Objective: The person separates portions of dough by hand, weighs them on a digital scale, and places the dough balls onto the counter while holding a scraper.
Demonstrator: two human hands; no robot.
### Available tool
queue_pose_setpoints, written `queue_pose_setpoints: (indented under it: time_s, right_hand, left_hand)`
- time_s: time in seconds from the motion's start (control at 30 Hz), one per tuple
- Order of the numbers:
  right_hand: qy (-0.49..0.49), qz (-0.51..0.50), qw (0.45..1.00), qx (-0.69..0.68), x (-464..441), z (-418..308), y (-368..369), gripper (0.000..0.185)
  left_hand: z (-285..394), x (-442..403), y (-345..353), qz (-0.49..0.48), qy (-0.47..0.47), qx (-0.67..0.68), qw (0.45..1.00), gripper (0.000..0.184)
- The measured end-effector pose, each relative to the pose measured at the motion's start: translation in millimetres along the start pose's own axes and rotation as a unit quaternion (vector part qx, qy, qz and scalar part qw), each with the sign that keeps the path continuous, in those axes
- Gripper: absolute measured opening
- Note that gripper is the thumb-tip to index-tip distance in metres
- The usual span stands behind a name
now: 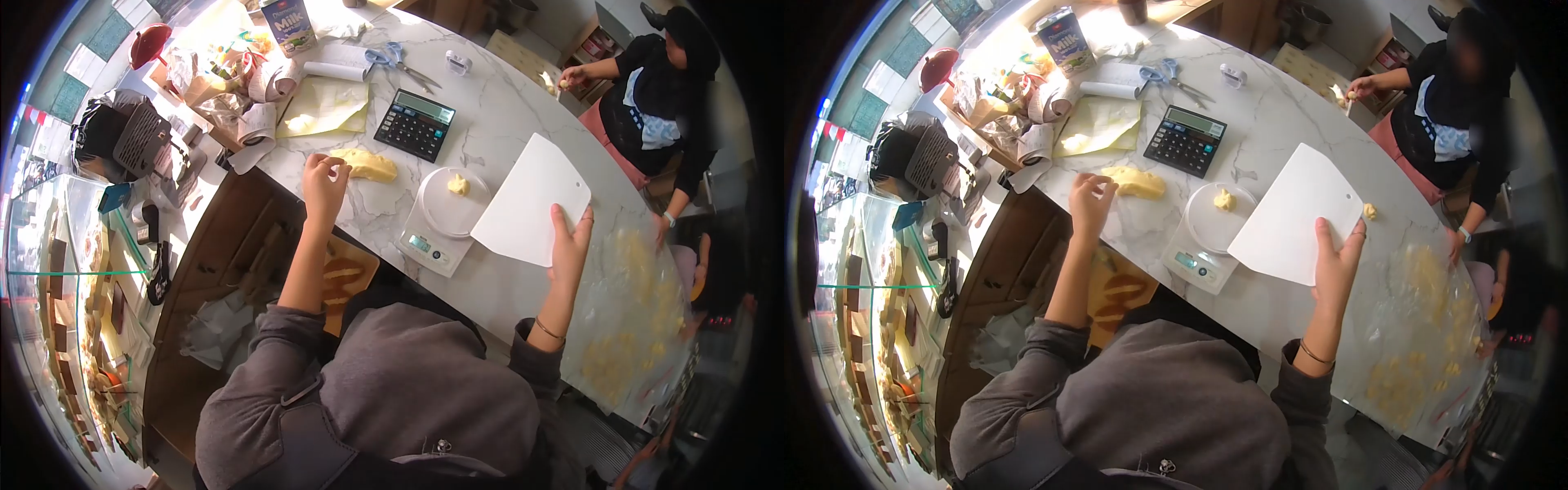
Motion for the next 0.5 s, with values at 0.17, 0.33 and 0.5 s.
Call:
queue_pose_setpoints:
  time_s: [0.17,0.33,0.5]
  right_hand:
    - [-0.007,0.024,1.000,-0.016,7.3,-2.2,-28.9,0.054]
    - [0.004,0.049,0.998,-0.032,14.0,-4.6,-48.4,0.055]
    - [0.003,0.072,0.997,-0.030,16.7,-4.9,-59.8,0.056]
  left_hand:
    - [-21.4,-0.3,24.6,-0.050,0.105,-0.090,0.989,0.012]
    - [-20.5,3.7,21.3,-0.043,0.040,-0.055,0.997,0.014]
    - [-10.7,8.1,17.6,0.007,-0.027,0.070,0.997,0.021]
Point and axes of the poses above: each hand's wrist, its own x-axis away from the middle knuckle, its own y-axis out of the palm, z = x × y, the point moved 4 cm from there along -x, towards the middle knuckle, and after that the axes turned 8 degrees about z, right-handed, at the moved point
